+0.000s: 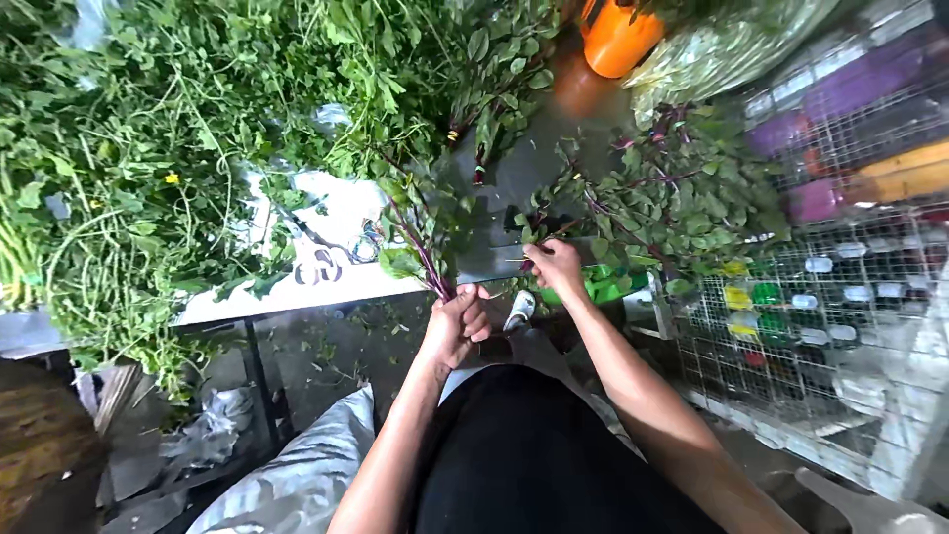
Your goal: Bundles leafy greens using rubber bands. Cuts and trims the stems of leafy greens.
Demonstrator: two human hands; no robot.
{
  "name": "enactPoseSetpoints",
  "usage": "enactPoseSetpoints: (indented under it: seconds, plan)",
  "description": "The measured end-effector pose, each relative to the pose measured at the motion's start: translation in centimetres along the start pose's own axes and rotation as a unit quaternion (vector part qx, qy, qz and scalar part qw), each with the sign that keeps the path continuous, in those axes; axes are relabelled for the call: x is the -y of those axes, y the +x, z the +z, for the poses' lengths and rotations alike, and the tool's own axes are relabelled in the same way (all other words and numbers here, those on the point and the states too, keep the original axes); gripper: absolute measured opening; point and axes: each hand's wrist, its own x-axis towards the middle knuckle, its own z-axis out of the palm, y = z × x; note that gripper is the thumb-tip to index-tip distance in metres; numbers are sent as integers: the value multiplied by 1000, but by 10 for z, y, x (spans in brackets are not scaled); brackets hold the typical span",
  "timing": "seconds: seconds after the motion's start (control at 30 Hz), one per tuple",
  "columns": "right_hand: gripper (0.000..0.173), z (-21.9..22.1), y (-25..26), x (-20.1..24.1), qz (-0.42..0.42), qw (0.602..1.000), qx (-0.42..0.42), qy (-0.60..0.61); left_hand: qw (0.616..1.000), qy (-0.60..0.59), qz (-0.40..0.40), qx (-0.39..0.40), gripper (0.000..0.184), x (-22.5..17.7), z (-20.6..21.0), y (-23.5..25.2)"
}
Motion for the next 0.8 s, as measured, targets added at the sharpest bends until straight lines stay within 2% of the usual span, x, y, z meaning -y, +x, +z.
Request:
enactPoseSetpoints:
  seconds: [0.07,0.13,0.2,0.3,0.37,0.53,0.67,0.8]
  plan:
    - [44,-2,2,4,-12,996,9,-87,1000,1,-2,-13,36,5,-2,0]
    - [39,-5,-4,5,-16,995,18,-94,1000,9,-7,-25,34,9,-6,-1]
    - [32,-19,-20,4,-26,1000,16,6,999,20,-12,-34,32,11,-9,-3]
    - [28,-57,-60,3,-82,975,34,203,998,31,-23,-40,29,14,-13,-6]
    - [28,-80,-86,4,-124,960,52,245,998,38,-27,-39,25,15,-11,-6]
    - [26,-95,-113,6,-237,947,56,209,1000,19,6,-12,11,19,28,5]
    - [32,-75,-128,6,-261,948,65,170,1000,-21,14,18,12,24,57,9]
    - [31,-60,-142,-1,-284,944,123,116,998,-41,16,44,16,19,54,5]
